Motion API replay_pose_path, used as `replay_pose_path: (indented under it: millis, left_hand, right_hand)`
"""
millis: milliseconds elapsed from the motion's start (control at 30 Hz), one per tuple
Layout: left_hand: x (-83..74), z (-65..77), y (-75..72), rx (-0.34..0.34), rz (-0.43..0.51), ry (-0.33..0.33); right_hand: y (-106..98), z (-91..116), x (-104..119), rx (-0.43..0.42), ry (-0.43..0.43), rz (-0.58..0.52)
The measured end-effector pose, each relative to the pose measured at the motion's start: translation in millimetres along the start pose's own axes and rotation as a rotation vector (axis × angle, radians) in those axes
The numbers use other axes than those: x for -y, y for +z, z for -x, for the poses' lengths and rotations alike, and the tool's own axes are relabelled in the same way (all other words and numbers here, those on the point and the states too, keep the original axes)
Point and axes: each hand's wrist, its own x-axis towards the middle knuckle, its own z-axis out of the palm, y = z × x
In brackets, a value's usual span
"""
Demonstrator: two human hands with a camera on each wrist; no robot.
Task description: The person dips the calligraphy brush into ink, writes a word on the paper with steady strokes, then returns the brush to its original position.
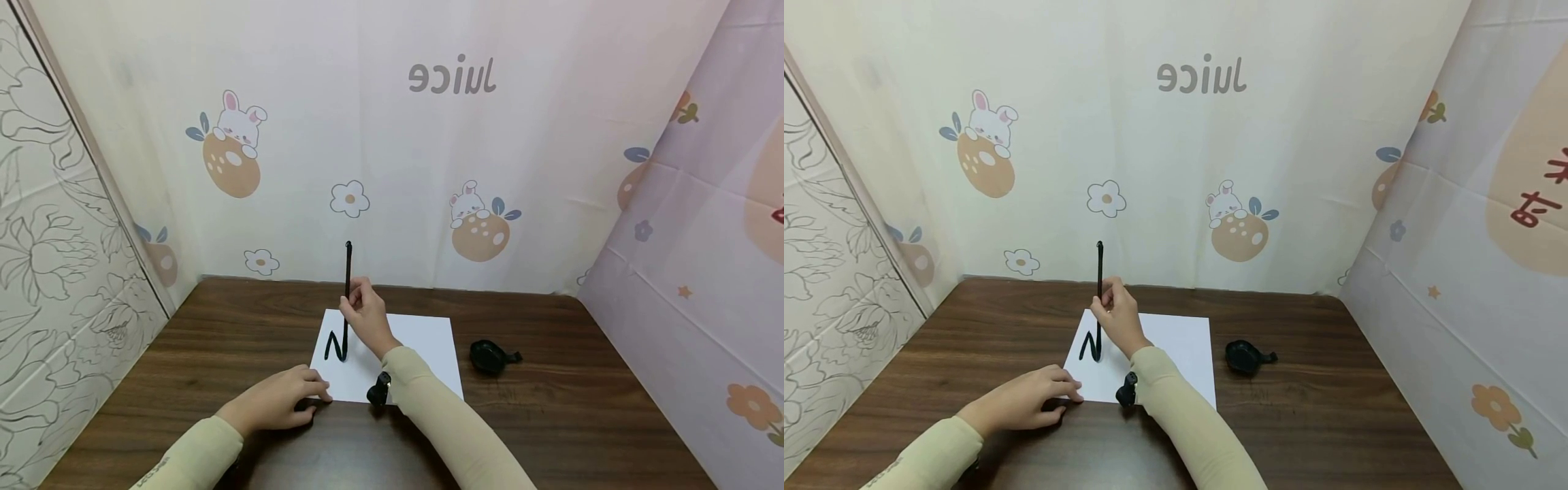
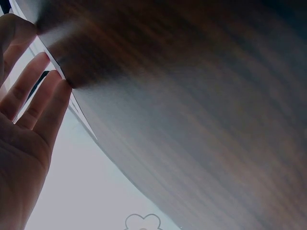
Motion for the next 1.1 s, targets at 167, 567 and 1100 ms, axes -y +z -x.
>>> replay_pose_path:
  millis: [167,567,1100]
  left_hand:
    - [-0.4,-0.1,-0.5,0.003,0.003,-0.003]
    - [-0.8,-0.4,-2.0,0.012,0.011,-0.012]
    - [0.3,0.3,0.3,0.001,0.007,-0.008]
  right_hand:
    - [-2.4,-2.1,2.6,-0.012,0.006,0.006]
    - [-7.4,-6.7,4.2,-0.060,0.035,0.001]
    - [-5.2,-2.9,0.5,-0.028,0.044,0.017]
